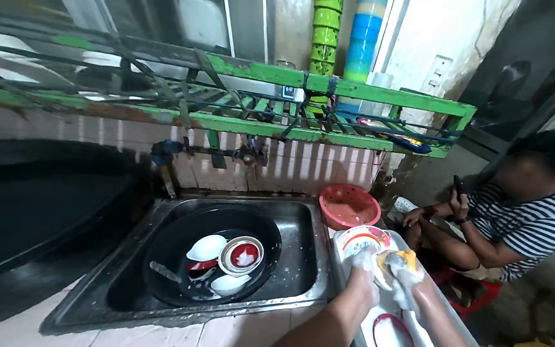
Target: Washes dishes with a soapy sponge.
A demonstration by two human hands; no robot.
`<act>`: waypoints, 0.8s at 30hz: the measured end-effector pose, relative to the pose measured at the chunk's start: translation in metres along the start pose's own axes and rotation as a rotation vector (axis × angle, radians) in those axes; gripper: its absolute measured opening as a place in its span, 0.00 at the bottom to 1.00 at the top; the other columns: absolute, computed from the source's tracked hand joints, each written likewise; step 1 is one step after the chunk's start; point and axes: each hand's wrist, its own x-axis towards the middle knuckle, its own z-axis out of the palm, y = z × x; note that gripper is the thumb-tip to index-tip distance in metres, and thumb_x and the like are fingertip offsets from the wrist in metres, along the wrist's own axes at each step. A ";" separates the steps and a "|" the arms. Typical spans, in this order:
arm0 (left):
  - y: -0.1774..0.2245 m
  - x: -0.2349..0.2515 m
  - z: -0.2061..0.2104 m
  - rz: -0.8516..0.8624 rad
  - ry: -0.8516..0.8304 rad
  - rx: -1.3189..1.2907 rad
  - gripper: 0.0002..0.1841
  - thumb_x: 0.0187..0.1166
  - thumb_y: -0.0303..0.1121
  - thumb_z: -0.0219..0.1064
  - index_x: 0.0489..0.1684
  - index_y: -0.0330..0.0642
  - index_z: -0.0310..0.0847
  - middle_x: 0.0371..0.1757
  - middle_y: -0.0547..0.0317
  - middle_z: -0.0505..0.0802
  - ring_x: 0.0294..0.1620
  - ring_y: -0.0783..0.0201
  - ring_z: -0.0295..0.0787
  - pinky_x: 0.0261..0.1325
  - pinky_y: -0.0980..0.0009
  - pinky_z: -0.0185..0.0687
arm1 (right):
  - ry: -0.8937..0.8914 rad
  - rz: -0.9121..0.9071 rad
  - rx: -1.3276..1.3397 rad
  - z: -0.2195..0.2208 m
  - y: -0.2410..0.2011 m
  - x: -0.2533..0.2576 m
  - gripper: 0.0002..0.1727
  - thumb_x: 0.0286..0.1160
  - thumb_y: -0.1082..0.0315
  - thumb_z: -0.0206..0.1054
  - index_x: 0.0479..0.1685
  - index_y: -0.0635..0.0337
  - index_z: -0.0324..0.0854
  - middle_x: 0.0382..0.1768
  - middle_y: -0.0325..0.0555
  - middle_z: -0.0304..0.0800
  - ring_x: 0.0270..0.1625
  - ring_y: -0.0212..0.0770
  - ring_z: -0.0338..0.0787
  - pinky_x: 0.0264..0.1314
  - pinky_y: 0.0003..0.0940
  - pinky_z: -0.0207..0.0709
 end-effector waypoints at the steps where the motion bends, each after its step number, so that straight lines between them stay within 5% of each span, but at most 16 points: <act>1: -0.003 -0.002 0.000 0.057 -0.037 0.045 0.16 0.92 0.36 0.54 0.61 0.32 0.79 0.50 0.44 0.88 0.49 0.55 0.86 0.52 0.56 0.84 | -0.038 -0.005 -0.065 0.003 -0.004 -0.004 0.28 0.78 0.70 0.66 0.77 0.70 0.71 0.63 0.65 0.85 0.63 0.53 0.87 0.69 0.51 0.79; 3: -0.006 -0.006 -0.004 0.152 -0.099 0.074 0.12 0.90 0.30 0.53 0.54 0.31 0.79 0.42 0.49 0.87 0.42 0.60 0.85 0.47 0.63 0.84 | -0.061 -0.200 -0.229 0.012 -0.013 -0.028 0.27 0.72 0.74 0.68 0.72 0.75 0.76 0.64 0.69 0.86 0.69 0.58 0.85 0.77 0.54 0.74; 6: 0.008 -0.003 -0.015 0.091 -0.177 0.043 0.07 0.87 0.27 0.56 0.48 0.34 0.79 0.33 0.54 0.87 0.34 0.63 0.87 0.40 0.66 0.86 | -0.076 -0.512 -0.383 0.004 -0.002 -0.045 0.19 0.64 0.69 0.73 0.55 0.70 0.89 0.56 0.63 0.92 0.64 0.60 0.90 0.71 0.59 0.78; 10: 0.007 0.000 -0.008 -0.108 -0.199 -0.083 0.07 0.85 0.28 0.54 0.49 0.36 0.76 0.34 0.49 0.88 0.34 0.56 0.88 0.38 0.58 0.87 | 0.000 -0.553 -0.573 -0.015 0.012 -0.022 0.15 0.64 0.73 0.73 0.52 0.68 0.90 0.57 0.65 0.91 0.64 0.66 0.88 0.68 0.64 0.80; 13: -0.002 -0.003 -0.005 -0.132 -0.209 -0.126 0.08 0.88 0.30 0.54 0.44 0.38 0.77 0.30 0.53 0.87 0.31 0.60 0.87 0.36 0.63 0.87 | 0.091 -0.651 -0.517 0.001 0.007 -0.023 0.15 0.62 0.71 0.75 0.48 0.67 0.92 0.55 0.62 0.93 0.62 0.63 0.91 0.65 0.60 0.83; 17: 0.020 -0.005 -0.012 -0.099 -0.190 0.150 0.05 0.85 0.26 0.60 0.41 0.35 0.79 0.29 0.54 0.87 0.30 0.62 0.86 0.35 0.66 0.86 | -0.017 -0.803 -0.468 0.003 0.006 -0.050 0.15 0.59 0.69 0.74 0.46 0.64 0.93 0.52 0.56 0.95 0.60 0.59 0.93 0.62 0.57 0.85; 21: 0.004 -0.006 -0.008 -0.198 -0.207 0.022 0.07 0.87 0.31 0.56 0.45 0.39 0.78 0.31 0.54 0.87 0.31 0.61 0.87 0.36 0.63 0.86 | 0.011 -0.721 -0.555 -0.003 0.005 -0.028 0.14 0.64 0.71 0.72 0.48 0.65 0.92 0.55 0.61 0.93 0.63 0.62 0.90 0.66 0.60 0.83; 24: 0.002 -0.008 -0.002 -0.045 -0.103 0.009 0.10 0.90 0.32 0.52 0.49 0.36 0.78 0.36 0.51 0.89 0.36 0.60 0.89 0.40 0.63 0.88 | -0.058 -0.570 -0.767 -0.006 -0.002 -0.012 0.16 0.71 0.69 0.70 0.56 0.63 0.91 0.62 0.61 0.90 0.70 0.63 0.86 0.72 0.60 0.79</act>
